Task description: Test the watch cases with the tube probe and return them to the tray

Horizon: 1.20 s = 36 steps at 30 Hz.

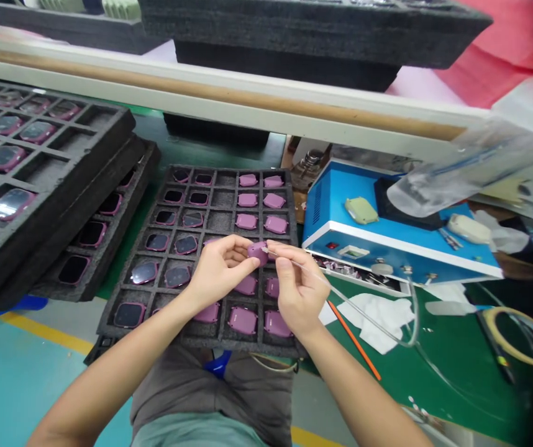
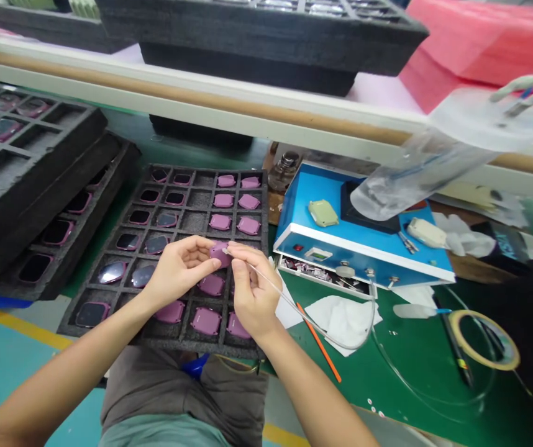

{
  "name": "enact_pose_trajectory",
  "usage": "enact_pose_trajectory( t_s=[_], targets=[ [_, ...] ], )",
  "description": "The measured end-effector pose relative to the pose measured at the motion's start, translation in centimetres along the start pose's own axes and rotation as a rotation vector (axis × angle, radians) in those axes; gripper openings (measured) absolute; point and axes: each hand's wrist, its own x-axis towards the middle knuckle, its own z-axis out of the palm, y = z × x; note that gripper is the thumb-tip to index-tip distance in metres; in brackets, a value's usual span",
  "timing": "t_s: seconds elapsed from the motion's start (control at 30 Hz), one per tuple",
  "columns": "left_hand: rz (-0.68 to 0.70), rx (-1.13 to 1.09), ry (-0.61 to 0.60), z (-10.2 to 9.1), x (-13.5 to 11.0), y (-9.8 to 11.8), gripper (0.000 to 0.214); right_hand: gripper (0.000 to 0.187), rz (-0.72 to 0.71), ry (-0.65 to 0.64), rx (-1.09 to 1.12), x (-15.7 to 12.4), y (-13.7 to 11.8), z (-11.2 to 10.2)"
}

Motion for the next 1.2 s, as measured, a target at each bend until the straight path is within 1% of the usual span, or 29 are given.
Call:
enact_pose_trajectory(
  t_s=[0.4,0.8,0.93,1.2],
  targets=[
    [0.006,-0.041,0.004,-0.28,-0.33,0.16,0.029,0.019,-0.011,-0.016,-0.017,0.11,-0.05,-0.06],
    [0.002,-0.022,0.016,-0.35,-0.36,0.05,0.030,0.019,-0.019,-0.021,-0.030,0.12,-0.02,-0.12],
    [0.011,-0.013,0.011,-0.40,-0.37,0.01,0.030,0.018,-0.022,-0.019,-0.049,0.15,0.00,-0.12],
    [0.039,0.022,0.015,-0.40,-0.34,-0.27,0.030,0.018,-0.016,-0.030,-0.021,0.16,0.03,-0.14]
  ],
)
